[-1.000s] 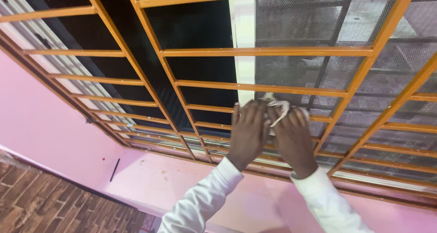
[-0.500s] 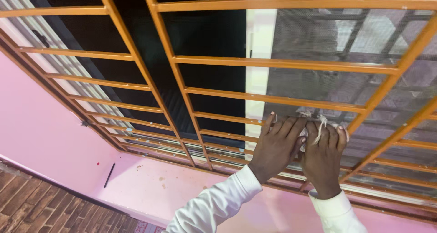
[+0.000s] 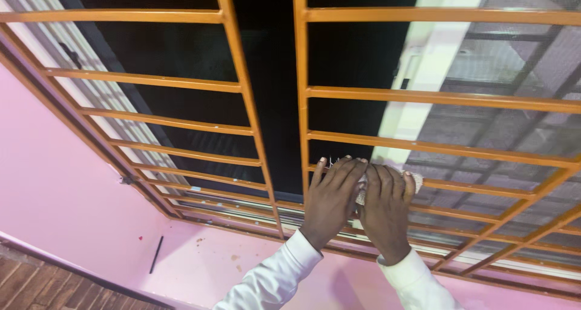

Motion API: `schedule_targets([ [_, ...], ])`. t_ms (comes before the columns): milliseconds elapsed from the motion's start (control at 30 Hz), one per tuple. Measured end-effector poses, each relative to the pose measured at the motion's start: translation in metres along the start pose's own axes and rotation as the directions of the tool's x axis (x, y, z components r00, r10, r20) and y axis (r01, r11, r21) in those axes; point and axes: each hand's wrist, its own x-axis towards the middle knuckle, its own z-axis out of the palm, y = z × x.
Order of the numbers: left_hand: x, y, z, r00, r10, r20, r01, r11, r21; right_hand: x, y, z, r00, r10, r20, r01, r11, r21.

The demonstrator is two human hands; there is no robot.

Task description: The person wipes the bars of a window grill with a cloth.

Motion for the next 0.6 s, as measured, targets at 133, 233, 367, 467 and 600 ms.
schedule_targets([
  [133, -0.010, -0.024, -0.020, 0.997, -0.033, -0.064, 0.024, 0.989, -0.143, 0.004, -0.030, 0.020, 0.999, -0.008, -0.044, 0.014, 0.992, 0.129],
  [233, -0.020, -0.034, -0.033, 0.990, -0.040, -0.136, 0.010, 0.977, -0.211, 0.003, -0.048, 0.030, 0.997, -0.038, -0.067, 0.052, 0.972, 0.227],
  [367, -0.045, -0.036, -0.040, 0.989, -0.068, -0.130, 0.036, 0.971, -0.236, -0.018, -0.058, 0.046, 0.995, -0.046, -0.090, 0.065, 0.974, 0.218],
  [467, -0.059, -0.036, -0.032, 0.989, -0.099, -0.111, 0.074, 0.974, -0.214, -0.036, -0.053, 0.059, 0.997, -0.056, -0.048, 0.065, 0.970, 0.232],
  [600, -0.078, -0.043, -0.011, 0.994, -0.080, -0.070, 0.068, 0.986, -0.153, -0.048, -0.038, 0.077, 0.983, -0.088, 0.160, 0.033, 0.946, 0.323],
])
